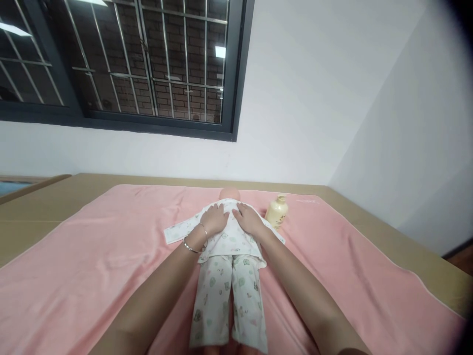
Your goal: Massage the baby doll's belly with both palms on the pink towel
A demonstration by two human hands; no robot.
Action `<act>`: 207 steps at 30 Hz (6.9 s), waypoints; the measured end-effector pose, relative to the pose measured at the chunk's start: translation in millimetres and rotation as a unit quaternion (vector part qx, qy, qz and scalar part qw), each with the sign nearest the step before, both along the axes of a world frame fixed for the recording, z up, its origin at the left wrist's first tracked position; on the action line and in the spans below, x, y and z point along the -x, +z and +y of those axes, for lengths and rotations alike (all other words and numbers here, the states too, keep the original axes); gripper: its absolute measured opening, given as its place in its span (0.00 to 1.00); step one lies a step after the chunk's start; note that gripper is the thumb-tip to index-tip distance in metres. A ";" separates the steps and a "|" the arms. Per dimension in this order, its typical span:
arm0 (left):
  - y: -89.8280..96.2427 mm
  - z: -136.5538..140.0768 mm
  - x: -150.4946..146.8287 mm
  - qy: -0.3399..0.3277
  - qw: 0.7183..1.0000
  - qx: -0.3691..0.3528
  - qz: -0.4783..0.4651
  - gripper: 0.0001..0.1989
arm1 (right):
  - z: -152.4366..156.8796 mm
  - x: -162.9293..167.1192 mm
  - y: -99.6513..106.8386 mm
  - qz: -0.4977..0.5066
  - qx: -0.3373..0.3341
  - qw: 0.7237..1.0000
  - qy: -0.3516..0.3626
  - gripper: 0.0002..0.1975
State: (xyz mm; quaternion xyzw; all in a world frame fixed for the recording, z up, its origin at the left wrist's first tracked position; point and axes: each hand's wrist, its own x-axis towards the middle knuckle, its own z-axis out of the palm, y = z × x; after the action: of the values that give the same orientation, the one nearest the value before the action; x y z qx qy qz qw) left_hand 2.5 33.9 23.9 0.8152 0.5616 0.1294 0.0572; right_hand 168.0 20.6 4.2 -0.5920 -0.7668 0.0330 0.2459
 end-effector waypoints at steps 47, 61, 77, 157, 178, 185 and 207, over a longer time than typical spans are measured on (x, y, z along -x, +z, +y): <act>-35.7 25.8 -1.6 0.009 0.996 -0.066 -0.053 0.27 | 2.4 12.1 -16.1 0.063 0.039 0.994 -0.079 0.30; -34.9 24.8 -1.0 0.005 0.995 -0.067 -0.068 0.26 | 2.1 11.9 -17.1 0.044 0.019 0.996 -0.078 0.28; -28.2 16.0 -1.4 0.015 0.995 -0.073 -0.063 0.24 | 15.2 4.0 -23.4 0.084 0.002 0.996 -0.037 0.26; -17.9 11.6 -2.5 0.030 0.995 -0.053 -0.082 0.21 | 9.8 18.8 -21.3 0.053 -0.001 0.995 -0.079 0.24; -66.3 18.8 20.0 -0.031 0.957 -0.174 -0.228 0.21 | 8.9 9.3 -11.6 0.102 -0.095 0.990 0.028 0.25; -80.0 14.7 25.6 -0.031 0.909 -0.174 -0.379 0.24 | -7.7 30.5 -8.1 0.066 -0.078 0.992 0.073 0.23; -88.9 16.6 35.7 -0.096 0.912 -0.207 -0.342 0.23 | -11.0 26.4 -16.5 0.022 -0.025 0.997 0.074 0.25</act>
State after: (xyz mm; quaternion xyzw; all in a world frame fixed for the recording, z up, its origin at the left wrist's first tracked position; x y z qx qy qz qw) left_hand -33.2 50.5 -65.0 0.7650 0.3871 0.5071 0.0879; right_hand 141.6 9.6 -12.3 -0.5265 -0.8033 0.0447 0.2747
